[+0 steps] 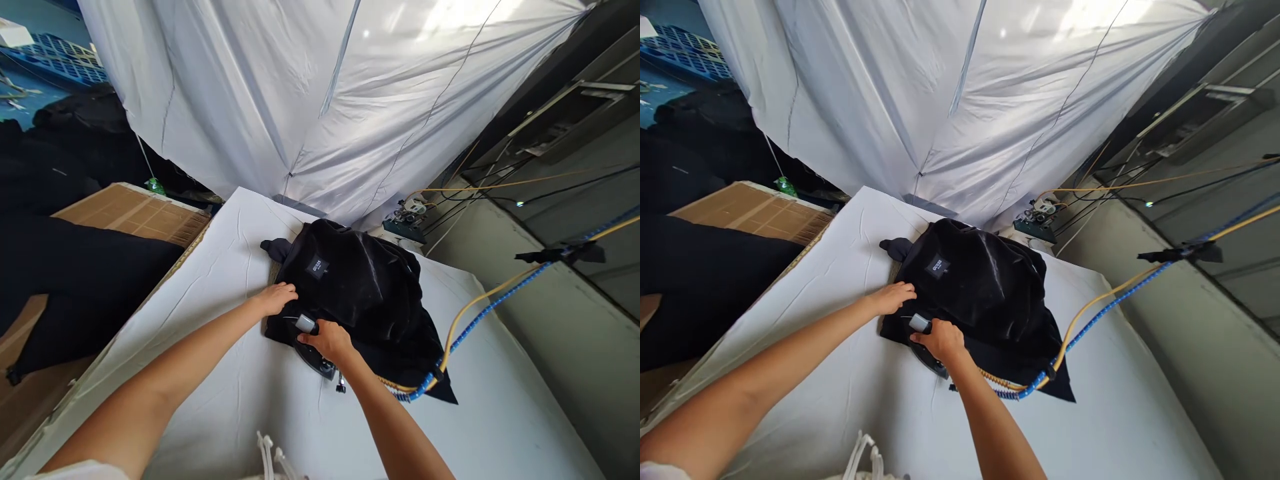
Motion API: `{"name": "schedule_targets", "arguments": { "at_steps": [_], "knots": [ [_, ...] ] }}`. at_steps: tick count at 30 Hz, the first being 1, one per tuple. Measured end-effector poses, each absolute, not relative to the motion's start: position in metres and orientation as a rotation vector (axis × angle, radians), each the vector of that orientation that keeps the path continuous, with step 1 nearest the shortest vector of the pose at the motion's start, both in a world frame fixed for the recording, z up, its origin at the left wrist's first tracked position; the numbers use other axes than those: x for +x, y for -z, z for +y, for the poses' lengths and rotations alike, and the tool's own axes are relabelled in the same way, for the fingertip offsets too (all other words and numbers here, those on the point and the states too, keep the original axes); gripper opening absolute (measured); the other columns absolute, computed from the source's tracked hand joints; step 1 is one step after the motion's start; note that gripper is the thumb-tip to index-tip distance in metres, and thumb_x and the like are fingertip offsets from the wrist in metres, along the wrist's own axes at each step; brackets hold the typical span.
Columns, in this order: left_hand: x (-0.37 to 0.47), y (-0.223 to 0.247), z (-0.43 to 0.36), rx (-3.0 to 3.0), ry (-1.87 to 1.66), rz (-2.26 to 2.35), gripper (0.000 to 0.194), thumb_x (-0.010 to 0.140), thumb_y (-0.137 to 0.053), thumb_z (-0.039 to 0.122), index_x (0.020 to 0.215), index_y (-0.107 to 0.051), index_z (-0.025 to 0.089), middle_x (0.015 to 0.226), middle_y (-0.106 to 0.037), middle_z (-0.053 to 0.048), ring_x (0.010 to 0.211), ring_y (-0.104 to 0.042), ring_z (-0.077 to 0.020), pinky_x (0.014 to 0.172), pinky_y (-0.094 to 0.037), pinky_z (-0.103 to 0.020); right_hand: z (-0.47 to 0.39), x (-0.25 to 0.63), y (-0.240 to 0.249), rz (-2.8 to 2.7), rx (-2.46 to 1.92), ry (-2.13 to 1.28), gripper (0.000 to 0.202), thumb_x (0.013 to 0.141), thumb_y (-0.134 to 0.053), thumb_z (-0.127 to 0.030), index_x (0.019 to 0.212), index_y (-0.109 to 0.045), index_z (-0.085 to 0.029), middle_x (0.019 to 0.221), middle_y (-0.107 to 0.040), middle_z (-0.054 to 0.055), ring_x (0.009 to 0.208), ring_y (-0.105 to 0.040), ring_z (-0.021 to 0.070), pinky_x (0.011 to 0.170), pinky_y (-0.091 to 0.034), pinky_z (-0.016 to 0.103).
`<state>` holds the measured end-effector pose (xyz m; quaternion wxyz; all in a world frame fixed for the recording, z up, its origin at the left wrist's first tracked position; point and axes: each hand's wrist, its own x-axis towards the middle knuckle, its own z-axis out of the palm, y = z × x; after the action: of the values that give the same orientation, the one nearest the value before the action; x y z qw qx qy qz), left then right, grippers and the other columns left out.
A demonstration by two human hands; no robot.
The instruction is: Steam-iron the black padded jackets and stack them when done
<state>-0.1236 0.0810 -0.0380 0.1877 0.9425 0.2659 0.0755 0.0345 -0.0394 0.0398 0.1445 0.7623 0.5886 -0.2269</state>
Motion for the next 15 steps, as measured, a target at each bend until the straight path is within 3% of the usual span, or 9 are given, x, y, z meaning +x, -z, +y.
{"name": "schedule_targets", "arguments": {
  "at_steps": [3,7,15],
  "knots": [
    [-0.128,0.045,0.093,2.581,-0.134,0.862,0.066,0.065,-0.042,-0.006,0.125,-0.045,0.021,0.130,-0.045,-0.007,0.108,-0.049,-0.0186,0.090,-0.037,-0.028,-0.038,0.034,-0.040,1.696,2.197,0.676,0.058,0.066,-0.048,-0.071,0.093,-0.062,-0.021,0.094,-0.066,0.009,0.089,-0.060,0.0279,0.070,-0.044,0.034],
    [-0.131,0.047,0.099,2.473,-0.078,0.958,0.076,0.064,-0.040,-0.008,0.135,-0.031,0.019,0.145,-0.025,-0.008,0.124,-0.038,-0.0190,0.099,-0.030,-0.026,-0.035,0.032,-0.038,1.707,2.197,0.685,0.058,0.066,-0.048,-0.071,0.092,-0.063,-0.022,0.094,-0.066,0.009,0.089,-0.061,0.0273,0.070,-0.044,0.033],
    [-0.126,0.048,0.093,2.334,-0.225,1.158,0.069,0.069,-0.053,0.004,0.131,-0.034,0.026,0.143,-0.029,-0.006,0.116,-0.048,-0.0226,0.093,-0.037,-0.030,-0.032,0.029,-0.038,1.672,2.240,0.706,0.059,0.066,-0.047,-0.072,0.092,-0.062,-0.022,0.093,-0.066,0.009,0.088,-0.061,0.0270,0.068,-0.044,0.032]
  ]
}}
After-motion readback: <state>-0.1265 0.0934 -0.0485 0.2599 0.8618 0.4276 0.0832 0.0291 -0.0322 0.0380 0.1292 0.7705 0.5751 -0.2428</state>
